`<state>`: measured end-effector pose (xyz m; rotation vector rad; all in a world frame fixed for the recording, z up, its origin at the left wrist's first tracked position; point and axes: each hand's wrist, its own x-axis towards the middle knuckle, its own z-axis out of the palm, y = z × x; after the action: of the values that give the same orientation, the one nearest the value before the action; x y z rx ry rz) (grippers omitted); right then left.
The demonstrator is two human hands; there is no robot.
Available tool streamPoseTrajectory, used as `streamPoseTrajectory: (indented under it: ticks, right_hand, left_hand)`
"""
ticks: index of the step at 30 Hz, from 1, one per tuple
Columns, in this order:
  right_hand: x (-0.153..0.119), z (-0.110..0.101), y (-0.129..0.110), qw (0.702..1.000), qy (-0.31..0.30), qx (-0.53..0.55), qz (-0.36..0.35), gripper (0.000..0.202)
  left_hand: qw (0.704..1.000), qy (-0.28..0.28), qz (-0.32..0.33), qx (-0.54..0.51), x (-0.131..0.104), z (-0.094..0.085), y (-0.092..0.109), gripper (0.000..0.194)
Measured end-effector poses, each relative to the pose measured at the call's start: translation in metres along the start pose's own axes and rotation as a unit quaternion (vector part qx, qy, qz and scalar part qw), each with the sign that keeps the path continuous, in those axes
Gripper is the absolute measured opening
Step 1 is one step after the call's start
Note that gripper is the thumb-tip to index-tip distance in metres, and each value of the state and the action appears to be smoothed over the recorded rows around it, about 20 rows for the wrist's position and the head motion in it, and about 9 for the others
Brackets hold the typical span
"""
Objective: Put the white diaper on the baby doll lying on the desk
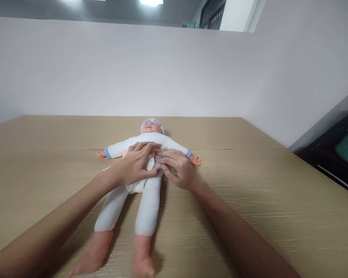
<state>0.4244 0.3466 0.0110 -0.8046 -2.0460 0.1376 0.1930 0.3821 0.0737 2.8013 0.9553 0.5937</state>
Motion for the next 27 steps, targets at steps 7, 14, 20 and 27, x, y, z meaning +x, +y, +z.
streamPoseTrajectory:
  ticks: [7,14,20,27]
  right_hand:
    - [-0.003,-0.007,0.004,0.997,0.023,-0.066,-0.043,0.046]
    - [-0.005,0.002,0.005,0.984,0.154,-0.044,0.083,0.023]
    - [-0.003,0.005,0.011,0.993,0.094,-0.045,0.055,0.024]
    - [-0.001,0.005,0.003,0.995,0.071,-0.066,-0.014,0.036]
  left_hand:
    - [1.0,-0.001,0.004,0.013,-0.002,-0.002,0.002,0.044]
    - [1.0,-0.017,-0.011,0.021,-0.001,-0.005,0.005,0.037]
    - [1.0,-0.014,-0.007,0.019,0.001,-0.002,0.003,0.045]
    - [0.999,0.001,0.006,0.034,-0.001,-0.001,0.002,0.041]
